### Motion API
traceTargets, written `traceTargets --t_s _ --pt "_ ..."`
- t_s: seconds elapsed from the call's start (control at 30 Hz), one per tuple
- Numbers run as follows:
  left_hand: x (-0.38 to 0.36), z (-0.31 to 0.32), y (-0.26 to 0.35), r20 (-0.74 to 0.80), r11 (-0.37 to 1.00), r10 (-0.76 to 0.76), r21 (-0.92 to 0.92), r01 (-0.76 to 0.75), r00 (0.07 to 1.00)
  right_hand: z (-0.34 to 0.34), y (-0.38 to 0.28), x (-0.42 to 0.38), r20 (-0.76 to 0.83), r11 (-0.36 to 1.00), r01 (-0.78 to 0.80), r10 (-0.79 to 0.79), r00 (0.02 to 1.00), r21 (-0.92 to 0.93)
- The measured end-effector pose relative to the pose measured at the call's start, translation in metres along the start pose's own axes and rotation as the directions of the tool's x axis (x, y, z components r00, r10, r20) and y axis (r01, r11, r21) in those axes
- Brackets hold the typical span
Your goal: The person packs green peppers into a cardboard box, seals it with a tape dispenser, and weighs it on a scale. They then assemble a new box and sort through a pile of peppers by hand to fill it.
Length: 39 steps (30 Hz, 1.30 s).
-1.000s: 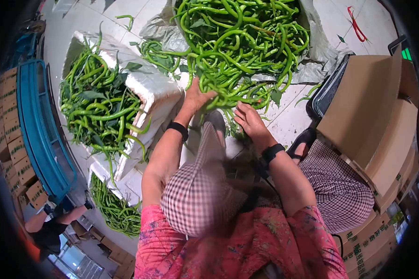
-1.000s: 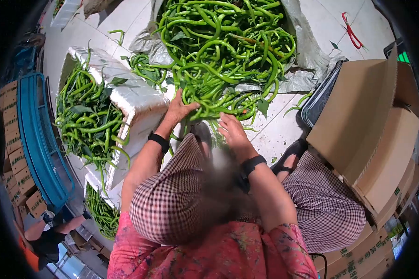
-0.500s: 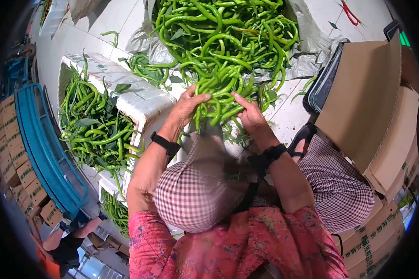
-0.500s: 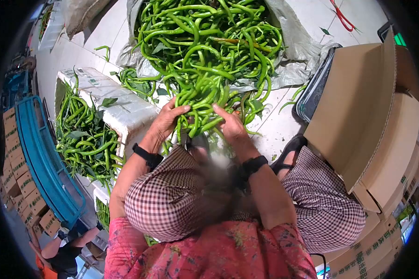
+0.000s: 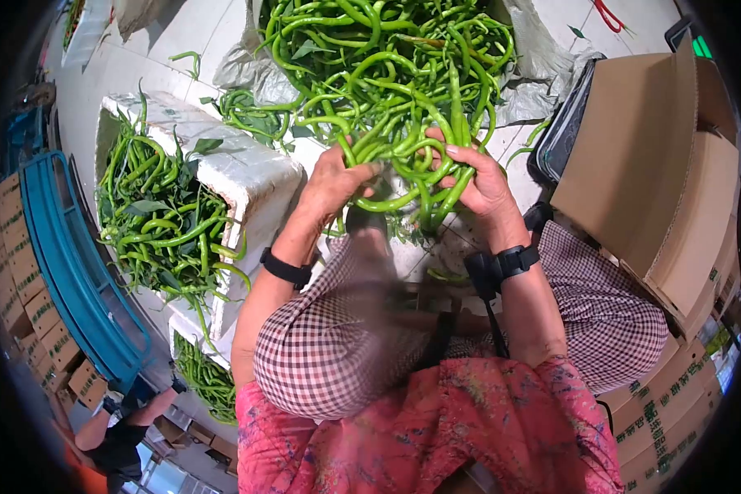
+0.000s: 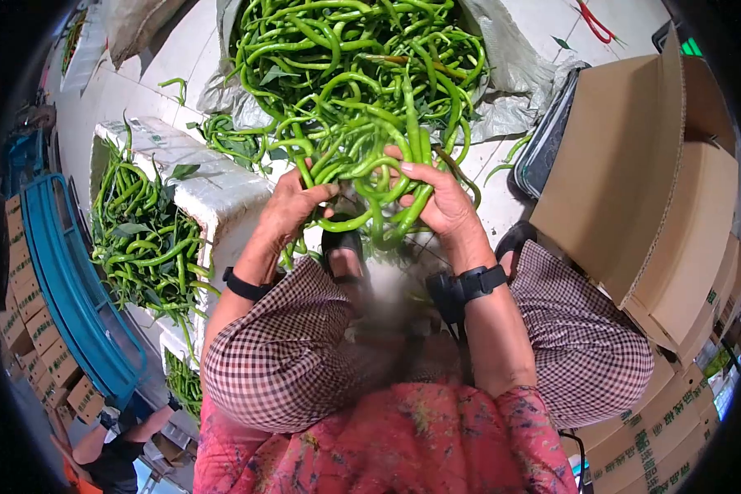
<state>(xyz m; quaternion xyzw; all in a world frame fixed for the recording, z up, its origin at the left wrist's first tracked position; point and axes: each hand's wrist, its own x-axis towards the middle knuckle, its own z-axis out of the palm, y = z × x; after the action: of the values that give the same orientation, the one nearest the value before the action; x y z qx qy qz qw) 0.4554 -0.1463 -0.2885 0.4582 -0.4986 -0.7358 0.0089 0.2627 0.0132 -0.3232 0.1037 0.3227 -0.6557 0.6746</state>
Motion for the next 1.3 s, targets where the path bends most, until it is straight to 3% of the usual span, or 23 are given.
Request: traceTargets --t_s 0.07,0.1,0.13,0.2,0.23,0.27,0.37,0.43,0.47,0.53,0.57,0.6,0.67,0.73,0.8,0.83,0.87,0.93,0.97,1.0,1.07,1.13,1.3 --pt "-0.001 -0.013 0.008 0.03 0.889 0.074 0.45 -0.08 0.997 0.004 -0.009 -0.001 -0.038 0.992 0.042 -0.047 0.998 -0.119" --pt "-0.005 -0.017 0.014 0.058 0.893 0.104 0.435 -0.119 0.993 -0.003 -0.01 0.0 -0.038 0.991 0.034 -0.039 0.999 -0.128" --pt "-0.018 -0.01 0.031 -0.063 0.922 0.11 0.378 -0.079 0.992 -0.003 -0.017 -0.004 -0.042 0.991 0.046 -0.052 0.998 -0.126" --pt "-0.036 -0.005 0.061 -0.158 0.843 0.202 0.531 -0.09 0.967 0.003 -0.027 -0.013 -0.002 0.992 0.057 -0.058 0.998 -0.116" --pt "-0.032 -0.016 0.058 -0.084 0.671 0.396 0.706 -0.226 0.914 0.0 -0.029 -0.011 0.025 0.995 0.082 -0.081 0.996 -0.056" --pt "-0.032 -0.02 0.064 -0.108 0.662 0.346 0.732 -0.161 0.932 0.001 -0.032 -0.013 0.033 0.994 0.09 -0.088 0.996 -0.057" --pt "-0.035 -0.02 0.068 -0.073 0.466 0.485 0.865 -0.187 0.872 0.015 -0.045 -0.028 0.165 0.996 0.079 -0.072 0.984 -0.031" --pt "-0.041 -0.016 0.07 0.111 0.069 0.89 0.927 -0.369 0.443 0.019 -0.047 -0.03 0.157 0.992 0.116 -0.107 0.982 -0.049" --pt "-0.041 -0.018 0.072 0.113 0.059 0.896 0.928 -0.368 0.43 0.017 -0.049 -0.025 0.129 0.989 0.126 -0.116 0.985 -0.077" --pt "-0.042 -0.026 0.074 -0.054 0.544 0.619 0.749 -0.378 0.783 0.019 -0.053 -0.027 0.136 0.987 0.123 -0.108 0.985 -0.105" --pt "-0.049 -0.026 0.083 -0.137 0.764 0.485 0.548 -0.342 0.864 0.022 -0.052 -0.032 0.157 0.986 0.16 -0.151 0.976 -0.047" --pt "-0.044 -0.039 0.083 -0.121 0.601 0.661 0.676 -0.426 0.741 0.025 -0.053 -0.037 0.174 0.98 0.199 -0.198 0.965 0.013" --pt "-0.051 -0.043 0.106 -0.133 0.608 0.696 0.632 -0.481 0.705 0.028 -0.056 -0.048 0.22 0.976 0.202 -0.215 0.951 0.082" --pt "-0.055 -0.05 0.118 -0.158 0.615 0.635 0.695 -0.372 0.756 0.035 -0.06 -0.054 0.28 0.974 0.149 -0.192 0.941 0.168" --pt "-0.041 -0.07 0.108 -0.08 0.427 0.649 0.862 -0.275 0.757 0.036 -0.058 -0.056 0.296 0.966 0.175 -0.226 0.928 0.189" --pt "-0.049 -0.062 0.111 -0.129 0.664 0.566 0.658 -0.356 0.814 0.04 -0.058 -0.061 0.301 0.961 0.205 -0.253 0.919 0.184" --pt "-0.055 -0.054 0.114 -0.12 0.661 0.569 0.656 -0.366 0.813 0.041 -0.057 -0.067 0.3 0.955 0.237 -0.282 0.911 0.178" --pt "-0.071 -0.043 0.12 -0.278 0.845 0.51 0.338 -0.414 0.814 0.047 -0.056 -0.081 0.303 0.951 0.246 -0.295 0.906 0.19" --pt "-0.071 -0.048 0.121 -0.231 0.722 0.608 0.557 -0.409 0.759 0.053 -0.056 -0.084 0.314 0.948 0.243 -0.3 0.901 0.207" --pt "-0.075 -0.051 0.123 -0.239 0.72 0.613 0.56 -0.409 0.753 0.056 -0.055 -0.085 0.325 0.95 0.238 -0.295 0.899 0.204" --pt "-0.094 -0.04 0.143 -0.153 0.825 0.515 0.354 -0.439 0.843 0.06 -0.055 -0.09 0.42 0.941 0.182 -0.293 0.859 0.285" --pt "-0.118 -0.021 0.157 -0.154 0.845 0.516 0.257 -0.47 0.843 0.058 -0.054 -0.093 0.489 0.943 0.128 -0.271 0.829 0.307" --pt "-0.167 0.006 0.19 -0.055 0.849 0.491 0.252 -0.464 0.869 0.065 -0.051 -0.11 0.442 0.949 0.202 -0.293 0.848 0.243"
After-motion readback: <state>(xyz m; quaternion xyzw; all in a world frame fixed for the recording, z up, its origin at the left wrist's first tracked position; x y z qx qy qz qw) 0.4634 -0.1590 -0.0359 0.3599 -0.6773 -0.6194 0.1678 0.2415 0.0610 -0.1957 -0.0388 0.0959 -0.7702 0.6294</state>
